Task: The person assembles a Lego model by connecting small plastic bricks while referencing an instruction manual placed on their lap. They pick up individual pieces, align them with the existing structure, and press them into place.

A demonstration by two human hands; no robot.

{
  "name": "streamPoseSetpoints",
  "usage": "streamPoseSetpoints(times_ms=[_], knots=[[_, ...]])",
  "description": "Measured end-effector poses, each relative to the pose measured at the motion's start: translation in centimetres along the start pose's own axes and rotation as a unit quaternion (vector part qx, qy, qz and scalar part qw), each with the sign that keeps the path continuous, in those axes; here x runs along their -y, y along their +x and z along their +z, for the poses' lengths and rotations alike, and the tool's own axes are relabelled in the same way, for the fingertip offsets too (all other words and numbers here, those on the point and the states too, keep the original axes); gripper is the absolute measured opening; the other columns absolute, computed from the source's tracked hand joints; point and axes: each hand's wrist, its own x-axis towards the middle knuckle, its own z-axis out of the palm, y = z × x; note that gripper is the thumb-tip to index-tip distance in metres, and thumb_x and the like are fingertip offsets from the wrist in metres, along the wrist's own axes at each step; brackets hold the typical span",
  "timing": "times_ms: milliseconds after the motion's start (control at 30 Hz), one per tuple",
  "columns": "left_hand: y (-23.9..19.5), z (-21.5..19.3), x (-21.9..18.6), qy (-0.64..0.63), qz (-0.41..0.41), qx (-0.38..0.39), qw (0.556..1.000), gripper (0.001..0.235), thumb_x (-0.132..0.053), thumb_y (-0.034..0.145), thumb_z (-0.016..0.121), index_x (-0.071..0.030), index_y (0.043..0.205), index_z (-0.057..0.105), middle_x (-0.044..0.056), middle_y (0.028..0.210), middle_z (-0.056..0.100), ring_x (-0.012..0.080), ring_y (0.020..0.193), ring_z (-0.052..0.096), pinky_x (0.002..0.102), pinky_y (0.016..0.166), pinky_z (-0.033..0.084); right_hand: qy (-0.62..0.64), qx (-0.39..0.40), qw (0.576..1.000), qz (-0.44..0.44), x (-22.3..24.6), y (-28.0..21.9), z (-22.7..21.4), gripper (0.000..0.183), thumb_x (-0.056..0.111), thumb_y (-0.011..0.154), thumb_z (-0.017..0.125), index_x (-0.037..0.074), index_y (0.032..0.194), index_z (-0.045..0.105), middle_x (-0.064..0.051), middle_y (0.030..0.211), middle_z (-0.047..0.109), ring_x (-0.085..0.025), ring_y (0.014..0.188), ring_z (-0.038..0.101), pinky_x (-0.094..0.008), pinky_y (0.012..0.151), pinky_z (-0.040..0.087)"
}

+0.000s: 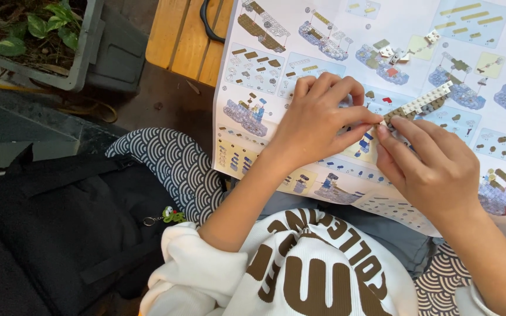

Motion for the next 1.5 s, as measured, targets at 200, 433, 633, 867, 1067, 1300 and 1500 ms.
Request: streamPoseSetpoints(times_ms=[200, 433, 633, 867, 1067, 1300, 1500], knots=[[0.0, 0.1, 0.0, -0.005, -0.004, -0.003, 1.0, 0.008, -0.033, 0.091, 0.066, -0.029, 0.092, 0.073, -0.004, 0.1, 0.055, 0.0232, 0.096, 0.052, 0.04, 0.08, 0.033, 0.013, 0.015, 1.0, 0.017, 0.1, -0.2, 0.0, 0.009, 0.013, 0.098, 0.074, 0.004, 0.099, 0.074, -0.012, 0.107, 0.075, -0.025, 0.086, 0.07, -0.033, 0.077, 0.057], [0.0, 0.1, 0.0, -0.003, -0.007, 0.0, 1.0, 0.006, -0.032, 0.09, 0.068, -0.031, 0.093, 0.073, -0.005, 0.1, 0.055, 0.0227, 0.094, 0.052, 0.04, 0.08, 0.033, 0.039, 0.013, 0.999, 0.03, 0.6, -1.4, -0.1, 0.026, 0.016, 0.098, 0.067, -0.003, 0.116, 0.072, -0.018, 0.116, 0.074, -0.031, 0.098, 0.073, -0.038, 0.089, 0.06], [0.0, 0.1, 0.0, -0.007, -0.001, -0.005, 1.0, 0.006, -0.033, 0.092, 0.067, -0.031, 0.094, 0.073, -0.005, 0.101, 0.056, 0.0223, 0.096, 0.053, 0.039, 0.08, 0.033, 0.019, 0.025, 0.999, 0.03, 0.5, -1.5, 0.0, 0.022, 0.017, 0.098, 0.069, 0.002, 0.112, 0.075, -0.016, 0.117, 0.073, -0.029, 0.099, 0.072, -0.037, 0.089, 0.06], [0.0, 0.1, 0.0, -0.013, -0.011, 0.004, 1.0, 0.007, -0.033, 0.091, 0.066, -0.03, 0.093, 0.073, -0.005, 0.1, 0.056, 0.0225, 0.095, 0.052, 0.039, 0.08, 0.033, 0.02, 0.009, 0.999, 0.039, 0.5, -1.6, 0.4, 0.017, 0.014, 0.098, 0.072, 0.004, 0.111, 0.076, -0.013, 0.116, 0.073, -0.029, 0.097, 0.071, -0.037, 0.088, 0.059], [0.0, 0.1, -0.1, -0.011, -0.01, -0.003, 1.0, 0.007, -0.033, 0.092, 0.066, -0.031, 0.092, 0.073, -0.005, 0.1, 0.055, 0.0218, 0.095, 0.052, 0.039, 0.08, 0.033, 0.003, 0.008, 0.999, 0.04, 0.5, -1.4, 0.3, 0.014, 0.015, 0.098, 0.076, 0.007, 0.109, 0.078, -0.012, 0.115, 0.074, -0.027, 0.094, 0.072, -0.035, 0.085, 0.059], [0.0, 0.3, 0.0, -0.015, -0.018, 0.005, 1.0, 0.007, -0.033, 0.09, 0.067, -0.032, 0.092, 0.074, -0.007, 0.1, 0.055, 0.0221, 0.097, 0.052, 0.039, 0.08, 0.032, -0.009, 0.02, 0.999, 0.047, -0.4, -1.3, 1.1, 0.025, 0.015, 0.099, 0.08, 0.013, 0.083, 0.061, -0.006, 0.1, 0.074, -0.025, 0.079, 0.066, -0.032, 0.066, 0.051], [0.0, 0.1, 0.0, -0.015, -0.015, 0.014, 1.0, 0.007, -0.033, 0.09, 0.066, -0.03, 0.092, 0.073, -0.005, 0.1, 0.054, 0.0235, 0.098, 0.052, 0.04, 0.08, 0.032, -0.014, 0.025, 0.998, 0.052, -0.5, -1.4, 1.5, 0.024, 0.012, 0.098, 0.077, 0.014, 0.083, 0.059, -0.005, 0.102, 0.071, -0.024, 0.075, 0.059, -0.033, 0.064, 0.046]])
